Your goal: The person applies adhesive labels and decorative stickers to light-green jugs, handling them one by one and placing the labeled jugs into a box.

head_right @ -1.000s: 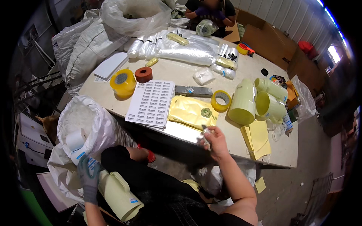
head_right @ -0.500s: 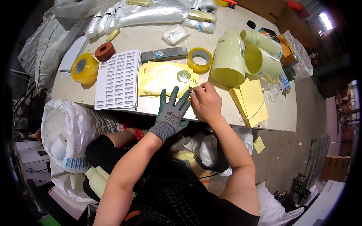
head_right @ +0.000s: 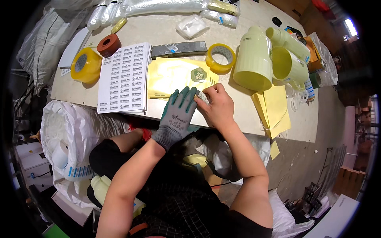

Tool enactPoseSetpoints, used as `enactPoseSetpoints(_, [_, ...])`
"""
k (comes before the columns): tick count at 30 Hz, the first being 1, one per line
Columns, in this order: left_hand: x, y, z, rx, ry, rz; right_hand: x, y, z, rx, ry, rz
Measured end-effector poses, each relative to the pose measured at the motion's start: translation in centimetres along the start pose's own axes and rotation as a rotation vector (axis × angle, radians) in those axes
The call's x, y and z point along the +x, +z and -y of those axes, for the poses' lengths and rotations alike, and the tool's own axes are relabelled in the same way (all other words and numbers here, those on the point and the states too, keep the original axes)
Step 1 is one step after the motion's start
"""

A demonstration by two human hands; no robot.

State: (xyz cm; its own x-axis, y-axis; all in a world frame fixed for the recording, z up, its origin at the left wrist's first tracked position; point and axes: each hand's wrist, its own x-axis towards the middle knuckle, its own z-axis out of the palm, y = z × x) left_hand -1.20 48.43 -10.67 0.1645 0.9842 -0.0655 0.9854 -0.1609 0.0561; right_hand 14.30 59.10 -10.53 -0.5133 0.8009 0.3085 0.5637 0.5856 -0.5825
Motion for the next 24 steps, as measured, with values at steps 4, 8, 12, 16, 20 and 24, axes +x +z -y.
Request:
enactPoseSetpoints(4, [0.1, -0.3, 0.4, -0.095, -0.005, -0.032, 0.7, -0.2, 0.0, -0.020, 0.021, 0.019])
enactPoseSetpoints(8, [0.2, -0.4, 0.5, -0.140, -0.019, -0.075, 0.7, 0.0, -0.3, -0.112, 0.009, 0.032])
enactPoseSetpoints(12, [0.1, -0.3, 0.0, -0.106, -0.042, -0.075, 0.6, 0.5, -0.6, -0.152, 0.041, 0.020])
enactPoseSetpoints(16, [0.0, -0.4, -0.1, -0.045, -0.049, -0.124, 0.7, 0.4, -0.5, -0.263, 0.074, 0.035])
enactPoseSetpoints(20, [0.0, -0.8, 0.0, -0.131, -0.041, -0.088, 1.1, -0.1, 0.0, -0.245, 0.015, 0.008])
enactPoseSetpoints(24, [-0.1, -1.3, 0.0, -0.096, -0.046, -0.053, 1.2, -0.3, 0.3, -0.214, -0.052, -0.014])
